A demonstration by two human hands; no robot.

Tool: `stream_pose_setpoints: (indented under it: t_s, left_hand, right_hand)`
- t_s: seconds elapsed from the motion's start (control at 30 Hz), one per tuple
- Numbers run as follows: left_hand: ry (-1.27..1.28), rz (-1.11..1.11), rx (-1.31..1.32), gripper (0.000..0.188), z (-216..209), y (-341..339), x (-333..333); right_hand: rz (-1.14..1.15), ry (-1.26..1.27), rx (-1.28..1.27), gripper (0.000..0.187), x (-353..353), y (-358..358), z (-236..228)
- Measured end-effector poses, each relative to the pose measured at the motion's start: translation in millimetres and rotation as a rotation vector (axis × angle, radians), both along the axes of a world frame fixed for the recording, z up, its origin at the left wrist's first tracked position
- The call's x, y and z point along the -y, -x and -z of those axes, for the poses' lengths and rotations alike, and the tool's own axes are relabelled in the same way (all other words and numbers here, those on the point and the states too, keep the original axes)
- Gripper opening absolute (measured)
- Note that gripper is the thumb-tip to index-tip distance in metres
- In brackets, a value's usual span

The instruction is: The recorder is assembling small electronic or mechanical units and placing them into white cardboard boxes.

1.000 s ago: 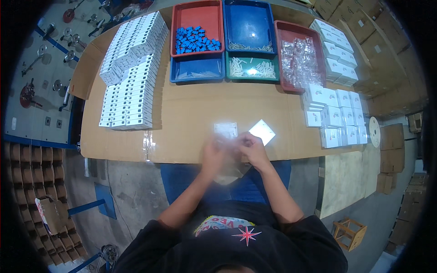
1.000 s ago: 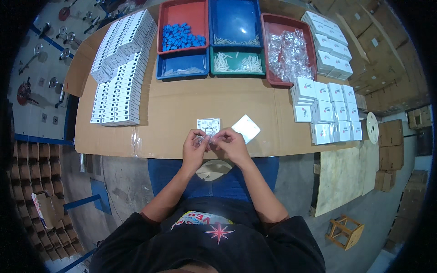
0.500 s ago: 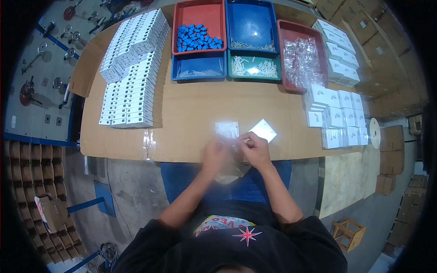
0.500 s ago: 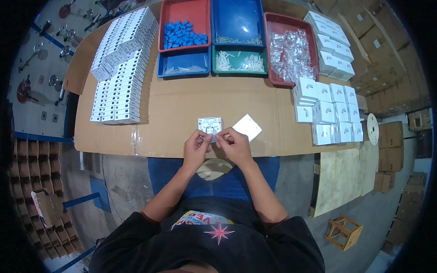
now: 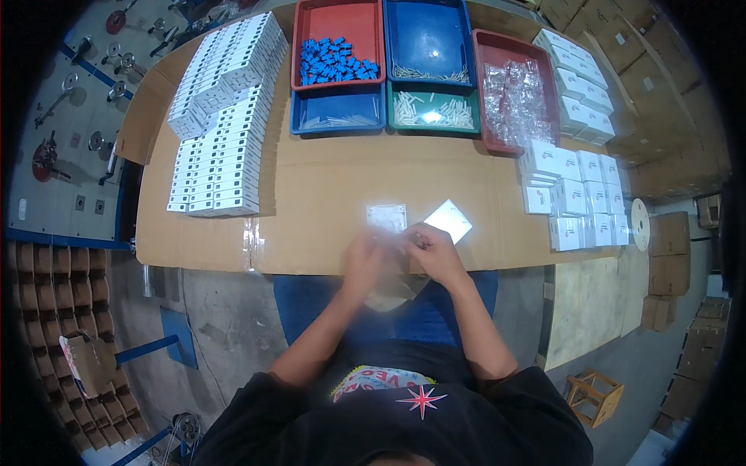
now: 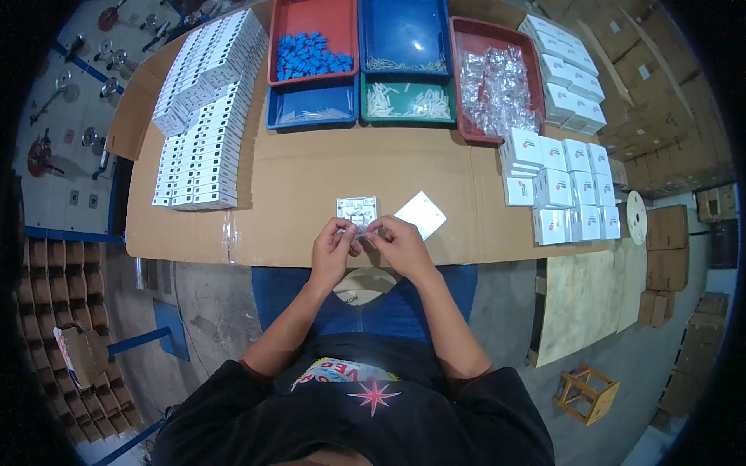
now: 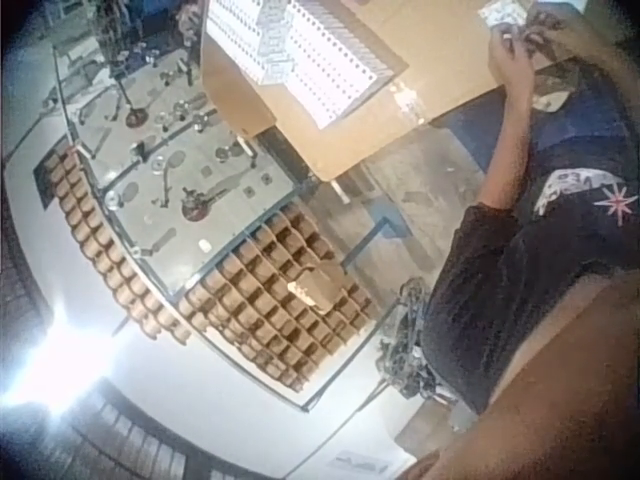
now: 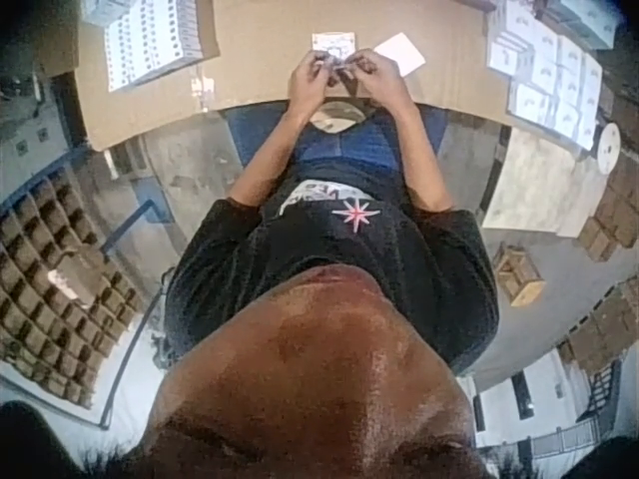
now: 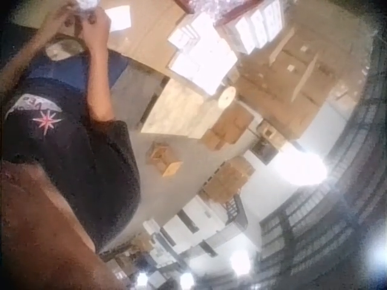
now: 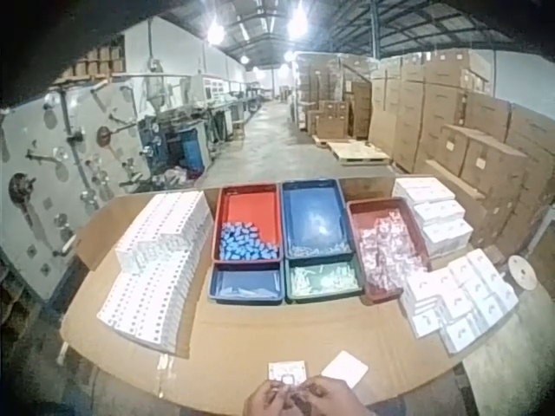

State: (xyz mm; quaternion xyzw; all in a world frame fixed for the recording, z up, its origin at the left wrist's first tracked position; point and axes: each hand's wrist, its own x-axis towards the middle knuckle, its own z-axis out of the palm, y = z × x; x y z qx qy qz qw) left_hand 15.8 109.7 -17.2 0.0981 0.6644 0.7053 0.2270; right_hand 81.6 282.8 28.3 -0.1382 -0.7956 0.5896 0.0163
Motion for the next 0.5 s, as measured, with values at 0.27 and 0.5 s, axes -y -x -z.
stream_pose_setpoints:
  t_s: [0.27, 0.5]
  left_hand:
    - [-0.049, 0.03, -0.008, 0.02, -9.2, 1.5, 2.0]
    - [0.005, 0.002, 0.127, 0.015, -18.9, 4.5, -4.0]
  right_hand:
    - [0.017, 0.12, -0.119, 0.014, 2.4, -0.5, 1.6]
    - [0.032, 0.174, -0.057, 0.024, -1.3, 2.1, -2.0]
